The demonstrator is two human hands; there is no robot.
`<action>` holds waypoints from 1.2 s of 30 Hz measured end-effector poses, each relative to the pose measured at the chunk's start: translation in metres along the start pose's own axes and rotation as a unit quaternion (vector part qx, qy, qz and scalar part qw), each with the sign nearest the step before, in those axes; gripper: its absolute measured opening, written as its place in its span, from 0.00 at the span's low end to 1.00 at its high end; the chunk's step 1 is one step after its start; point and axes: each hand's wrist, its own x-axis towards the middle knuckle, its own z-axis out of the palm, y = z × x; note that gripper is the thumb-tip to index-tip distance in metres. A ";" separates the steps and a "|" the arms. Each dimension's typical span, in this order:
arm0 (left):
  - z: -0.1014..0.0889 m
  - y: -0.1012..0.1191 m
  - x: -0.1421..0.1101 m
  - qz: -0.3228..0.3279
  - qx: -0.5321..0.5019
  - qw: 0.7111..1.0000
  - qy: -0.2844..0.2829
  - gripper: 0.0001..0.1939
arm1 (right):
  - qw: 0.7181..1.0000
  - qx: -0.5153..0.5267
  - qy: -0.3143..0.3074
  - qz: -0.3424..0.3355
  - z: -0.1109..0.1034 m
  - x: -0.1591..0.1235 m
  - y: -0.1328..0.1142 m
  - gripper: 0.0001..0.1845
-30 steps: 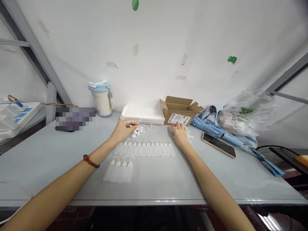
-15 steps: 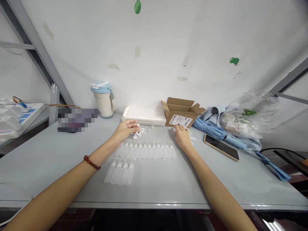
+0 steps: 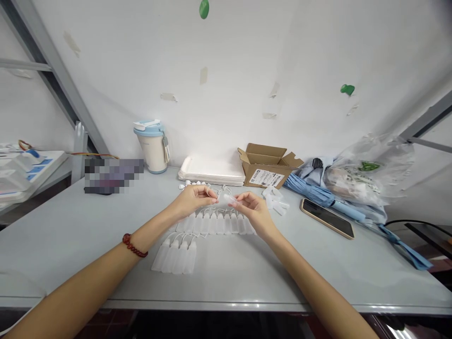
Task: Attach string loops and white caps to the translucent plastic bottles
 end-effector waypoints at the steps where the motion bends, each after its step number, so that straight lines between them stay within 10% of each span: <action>1: 0.002 0.001 -0.001 0.003 -0.001 1.000 -0.006 0.10 | 1.000 0.011 -0.011 0.010 0.003 -0.003 -0.003 0.16; 36: 0.004 0.005 -0.006 0.007 0.053 0.997 -0.050 0.09 | 0.994 -0.001 -0.099 0.043 0.011 -0.014 -0.005 0.15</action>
